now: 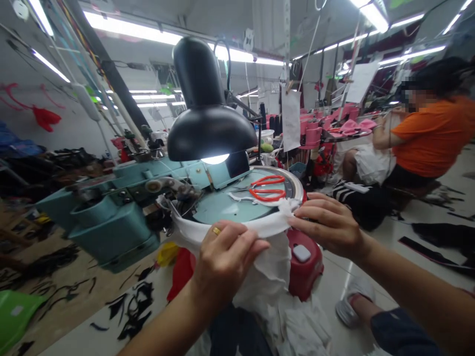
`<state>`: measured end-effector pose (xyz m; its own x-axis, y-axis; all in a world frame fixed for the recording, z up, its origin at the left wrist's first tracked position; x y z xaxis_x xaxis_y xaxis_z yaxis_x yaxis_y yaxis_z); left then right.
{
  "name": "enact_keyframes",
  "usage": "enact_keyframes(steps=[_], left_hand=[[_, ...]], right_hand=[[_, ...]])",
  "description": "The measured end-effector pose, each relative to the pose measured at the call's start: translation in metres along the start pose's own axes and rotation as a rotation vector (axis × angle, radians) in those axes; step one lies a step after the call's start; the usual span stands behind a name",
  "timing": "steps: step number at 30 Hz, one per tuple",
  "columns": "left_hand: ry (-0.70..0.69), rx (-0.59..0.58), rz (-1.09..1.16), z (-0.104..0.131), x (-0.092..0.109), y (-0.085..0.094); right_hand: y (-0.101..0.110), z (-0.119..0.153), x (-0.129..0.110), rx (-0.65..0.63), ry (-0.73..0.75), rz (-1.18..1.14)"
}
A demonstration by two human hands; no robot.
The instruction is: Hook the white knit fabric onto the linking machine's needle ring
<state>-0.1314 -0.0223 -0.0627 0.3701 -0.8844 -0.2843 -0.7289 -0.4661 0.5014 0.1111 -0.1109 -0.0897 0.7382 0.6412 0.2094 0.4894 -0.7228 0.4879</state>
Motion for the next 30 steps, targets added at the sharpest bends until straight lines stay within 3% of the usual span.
enact_keyframes(steps=[3,8,10,12,15,18,20,22,24,26,29,30], left_hand=[[0.032,-0.067,-0.07,-0.003,-0.008,0.003],[0.141,-0.486,0.098,-0.023,-0.049,0.015],[0.209,-0.646,0.137,-0.033,-0.061,0.009],[0.228,-0.726,0.167,-0.039,-0.067,-0.002],[0.24,-0.634,0.107,-0.041,-0.069,-0.014],[0.292,-0.507,-0.019,-0.039,-0.066,-0.007],[0.307,-0.512,-0.032,-0.038,-0.06,0.001],[0.296,-0.597,-0.001,-0.04,-0.051,0.004],[0.304,-0.693,0.053,-0.044,-0.042,-0.002],[0.346,-0.733,0.156,-0.049,-0.038,-0.012],[0.419,-0.704,0.287,-0.054,-0.039,-0.022],[0.446,-0.684,0.302,-0.054,-0.04,-0.023]], right_hand=[[-0.002,0.012,-0.008,0.053,-0.065,0.014],[-0.01,0.07,-0.051,0.208,-0.365,0.009],[-0.016,0.093,-0.07,0.2,-0.435,-0.023],[-0.022,0.11,-0.086,0.17,-0.464,-0.029],[-0.029,0.128,-0.099,0.155,-0.481,-0.02],[-0.034,0.147,-0.102,0.173,-0.487,-0.019],[-0.033,0.16,-0.101,0.196,-0.47,-0.002],[-0.027,0.166,-0.094,0.247,-0.467,0.023],[-0.014,0.157,-0.08,0.31,-0.493,0.017],[0.004,0.126,-0.058,0.348,-0.517,-0.029],[0.021,0.049,-0.011,0.32,-0.524,-0.078],[0.02,0.021,0.007,0.196,-0.567,-0.096]])
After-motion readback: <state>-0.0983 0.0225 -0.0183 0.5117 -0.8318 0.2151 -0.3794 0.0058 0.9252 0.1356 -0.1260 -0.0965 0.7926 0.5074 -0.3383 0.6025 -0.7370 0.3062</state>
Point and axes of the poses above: each hand's wrist, its own z-axis away from the middle knuckle, its own y-axis out of the back of the hand, x = y × z, the point moved 1 cm from there along -z, towards the middle knuckle, and after that the axes turned 12 degrees about -z, right-handed, at the moved point
